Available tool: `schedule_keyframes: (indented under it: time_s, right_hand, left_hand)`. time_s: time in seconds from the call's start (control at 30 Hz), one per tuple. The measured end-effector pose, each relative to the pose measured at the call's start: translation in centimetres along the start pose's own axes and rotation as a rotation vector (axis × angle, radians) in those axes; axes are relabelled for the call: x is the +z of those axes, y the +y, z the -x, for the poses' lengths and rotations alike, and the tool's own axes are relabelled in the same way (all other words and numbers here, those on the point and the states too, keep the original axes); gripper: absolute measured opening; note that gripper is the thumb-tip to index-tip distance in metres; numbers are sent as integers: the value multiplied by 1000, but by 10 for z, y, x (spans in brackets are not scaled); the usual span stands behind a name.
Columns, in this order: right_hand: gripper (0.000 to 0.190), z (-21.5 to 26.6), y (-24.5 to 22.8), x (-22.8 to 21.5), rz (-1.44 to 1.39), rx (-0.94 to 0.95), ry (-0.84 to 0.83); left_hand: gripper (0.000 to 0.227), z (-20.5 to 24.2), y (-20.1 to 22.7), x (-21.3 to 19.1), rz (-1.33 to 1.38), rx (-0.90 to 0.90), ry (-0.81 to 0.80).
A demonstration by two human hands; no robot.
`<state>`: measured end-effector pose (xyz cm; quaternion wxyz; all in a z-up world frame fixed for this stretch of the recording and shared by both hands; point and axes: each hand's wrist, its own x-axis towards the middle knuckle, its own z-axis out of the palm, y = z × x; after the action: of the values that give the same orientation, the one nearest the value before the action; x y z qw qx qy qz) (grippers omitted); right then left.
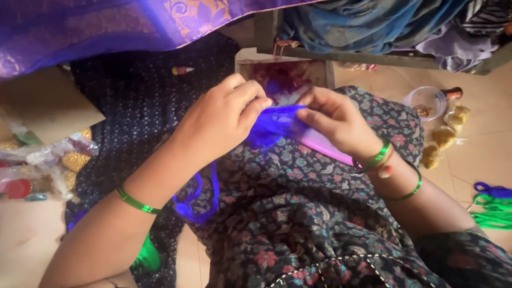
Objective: Manipulating blue thread and various craft materials to create hair accessories or similar handcraft items.
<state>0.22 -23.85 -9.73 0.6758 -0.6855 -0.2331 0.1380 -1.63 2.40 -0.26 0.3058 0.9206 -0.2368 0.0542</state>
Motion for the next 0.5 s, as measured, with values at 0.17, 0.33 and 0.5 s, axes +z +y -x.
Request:
schedule_keyframes:
  time_s: [0.17, 0.33, 0.5]
  right_hand:
    - [13, 13, 5, -39, 11, 237, -2]
    - [25, 17, 14, -70, 380, 384, 125]
    - [37, -9, -41, -23, 391, -57, -22]
  left_hand:
    - [15, -7, -6, -17, 112, 147, -63]
    - [13, -5, -3, -28, 113, 57, -106]
    - [13, -15, 4, -3, 208, 13, -129]
